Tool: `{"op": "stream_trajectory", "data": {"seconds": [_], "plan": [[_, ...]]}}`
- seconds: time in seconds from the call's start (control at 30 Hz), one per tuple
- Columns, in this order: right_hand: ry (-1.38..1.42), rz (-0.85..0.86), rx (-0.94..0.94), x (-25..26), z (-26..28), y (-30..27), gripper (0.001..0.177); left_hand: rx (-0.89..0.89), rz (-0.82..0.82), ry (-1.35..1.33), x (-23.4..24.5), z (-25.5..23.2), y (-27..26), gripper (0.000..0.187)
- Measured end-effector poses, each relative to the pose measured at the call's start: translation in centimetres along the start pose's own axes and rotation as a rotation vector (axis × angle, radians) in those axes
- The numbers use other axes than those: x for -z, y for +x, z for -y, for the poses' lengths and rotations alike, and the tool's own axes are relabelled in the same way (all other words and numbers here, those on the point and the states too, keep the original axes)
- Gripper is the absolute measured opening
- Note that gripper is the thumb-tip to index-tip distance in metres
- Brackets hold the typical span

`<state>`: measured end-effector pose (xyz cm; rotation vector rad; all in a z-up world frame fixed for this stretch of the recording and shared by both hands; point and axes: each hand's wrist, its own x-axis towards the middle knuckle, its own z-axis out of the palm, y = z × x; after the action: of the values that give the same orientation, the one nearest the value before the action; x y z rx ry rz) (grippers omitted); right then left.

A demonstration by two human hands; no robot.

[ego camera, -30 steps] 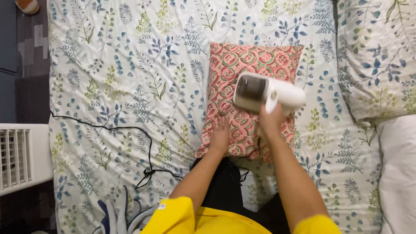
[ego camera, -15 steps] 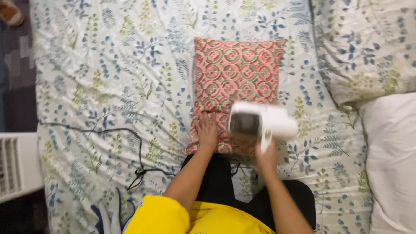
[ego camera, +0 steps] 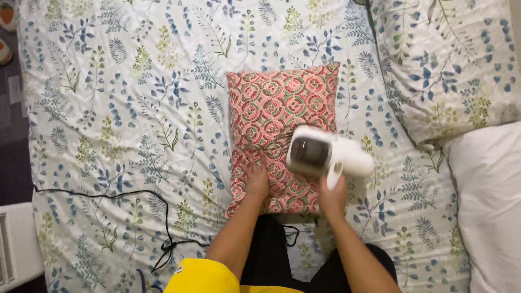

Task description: Vacuuming dust and debris from pillows on a bed using a handheld vacuum cleaner.

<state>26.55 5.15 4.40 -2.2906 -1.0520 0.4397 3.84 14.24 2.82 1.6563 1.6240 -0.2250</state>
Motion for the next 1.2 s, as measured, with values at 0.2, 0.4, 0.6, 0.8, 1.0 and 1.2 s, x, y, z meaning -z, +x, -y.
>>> {"op": "stream_trajectory", "data": {"seconds": [0.2,0.4,0.6,0.8,1.0,1.2], "plan": [[0.279,0.145,-0.347,-1.2,10.3,12.8,0.034,0.036,0.082,0.005,1.0,-0.7,0.2,0.163],[0.101,0.210,-0.043,0.0,1.7,10.6,0.030,-0.006,-0.020,0.062,-3.2,2.0,3.3,0.135],[0.248,0.260,-0.279,7.1,-2.5,-5.7,0.031,0.030,0.023,0.087,-0.4,0.7,0.8,0.136],[0.318,0.170,-0.318,6.4,-3.0,-9.1,0.025,0.007,-0.002,0.054,-1.8,1.5,1.3,0.138],[0.396,0.106,-0.244,3.3,3.7,-0.2,0.028,-0.023,-0.114,0.110,-4.2,2.0,2.4,0.133],[0.369,0.183,-0.259,-2.2,8.6,17.2,0.026,0.108,0.184,0.044,3.2,-1.6,-0.2,0.142]]}}
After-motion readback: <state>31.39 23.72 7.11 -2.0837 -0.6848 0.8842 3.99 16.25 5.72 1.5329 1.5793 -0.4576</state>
